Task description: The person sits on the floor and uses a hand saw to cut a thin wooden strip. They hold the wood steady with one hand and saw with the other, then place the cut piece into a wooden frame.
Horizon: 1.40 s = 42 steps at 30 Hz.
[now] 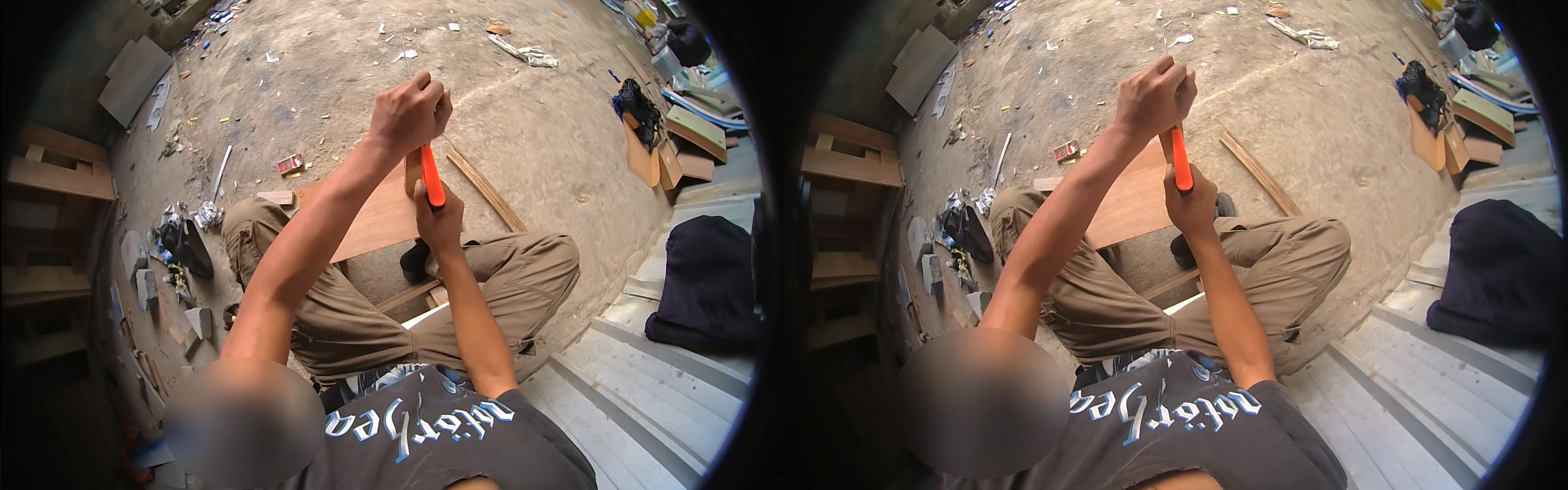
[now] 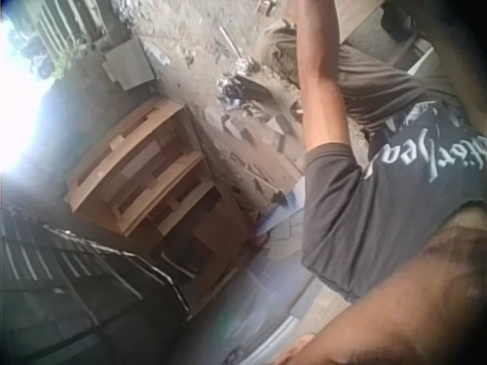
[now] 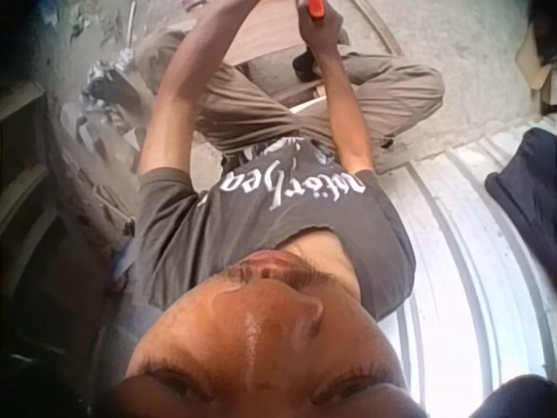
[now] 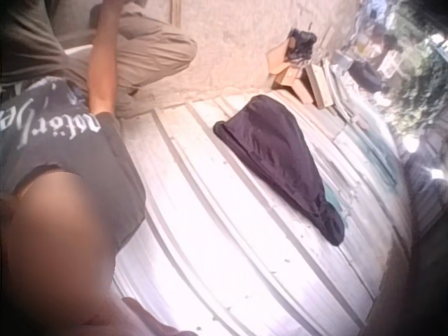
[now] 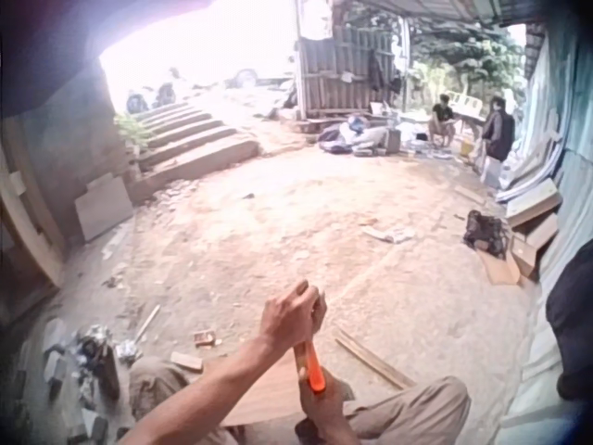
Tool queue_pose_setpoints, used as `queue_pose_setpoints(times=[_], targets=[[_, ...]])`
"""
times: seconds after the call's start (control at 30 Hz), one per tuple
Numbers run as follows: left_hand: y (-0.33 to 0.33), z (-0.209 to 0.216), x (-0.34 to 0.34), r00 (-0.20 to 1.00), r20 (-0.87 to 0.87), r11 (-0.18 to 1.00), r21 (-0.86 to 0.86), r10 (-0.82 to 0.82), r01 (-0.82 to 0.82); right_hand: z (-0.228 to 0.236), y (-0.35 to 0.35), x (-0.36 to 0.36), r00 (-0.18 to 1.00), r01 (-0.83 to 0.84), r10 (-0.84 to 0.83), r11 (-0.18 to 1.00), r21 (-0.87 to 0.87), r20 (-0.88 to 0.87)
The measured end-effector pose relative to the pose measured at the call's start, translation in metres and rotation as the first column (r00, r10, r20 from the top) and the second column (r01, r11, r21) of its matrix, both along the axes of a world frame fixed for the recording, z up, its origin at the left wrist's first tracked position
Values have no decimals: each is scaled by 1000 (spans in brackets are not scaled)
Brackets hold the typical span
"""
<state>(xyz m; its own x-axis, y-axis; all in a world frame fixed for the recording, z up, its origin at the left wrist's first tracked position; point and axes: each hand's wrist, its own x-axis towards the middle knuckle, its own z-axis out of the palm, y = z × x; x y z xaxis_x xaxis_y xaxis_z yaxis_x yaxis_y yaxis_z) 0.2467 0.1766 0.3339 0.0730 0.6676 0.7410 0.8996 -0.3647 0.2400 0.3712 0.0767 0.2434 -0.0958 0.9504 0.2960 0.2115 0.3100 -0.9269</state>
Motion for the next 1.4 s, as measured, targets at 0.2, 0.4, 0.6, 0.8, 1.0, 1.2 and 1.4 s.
queue_pose_setpoints(times=[0.2,0.4,0.6,0.8,1.0,1.2,1.4], targets=[[-16,-72,-55,998,-17,943,-326,67,-69,-9,-72,19,987,-129,131,991,-26,91],[-26,-69,-6,989,-85,861,-487,118,-145,-6,-74,23,1000,-14,15,997,-71,17],[4,-18,-12,990,-129,942,-319,60,-99,37,-49,13,999,-39,38,999,-33,-10],[41,30,-40,962,-224,939,-267,157,-216,49,-47,12,998,-57,57,998,23,11],[53,44,-85,950,-198,905,-307,241,-294,43,-101,41,991,-118,109,984,131,77],[29,3,-42,983,-116,986,-65,146,-154,30,-106,53,993,-79,83,995,-56,81],[21,0,-13,988,1,939,-311,155,-147,19,-90,51,998,-64,63,991,-115,-10]])
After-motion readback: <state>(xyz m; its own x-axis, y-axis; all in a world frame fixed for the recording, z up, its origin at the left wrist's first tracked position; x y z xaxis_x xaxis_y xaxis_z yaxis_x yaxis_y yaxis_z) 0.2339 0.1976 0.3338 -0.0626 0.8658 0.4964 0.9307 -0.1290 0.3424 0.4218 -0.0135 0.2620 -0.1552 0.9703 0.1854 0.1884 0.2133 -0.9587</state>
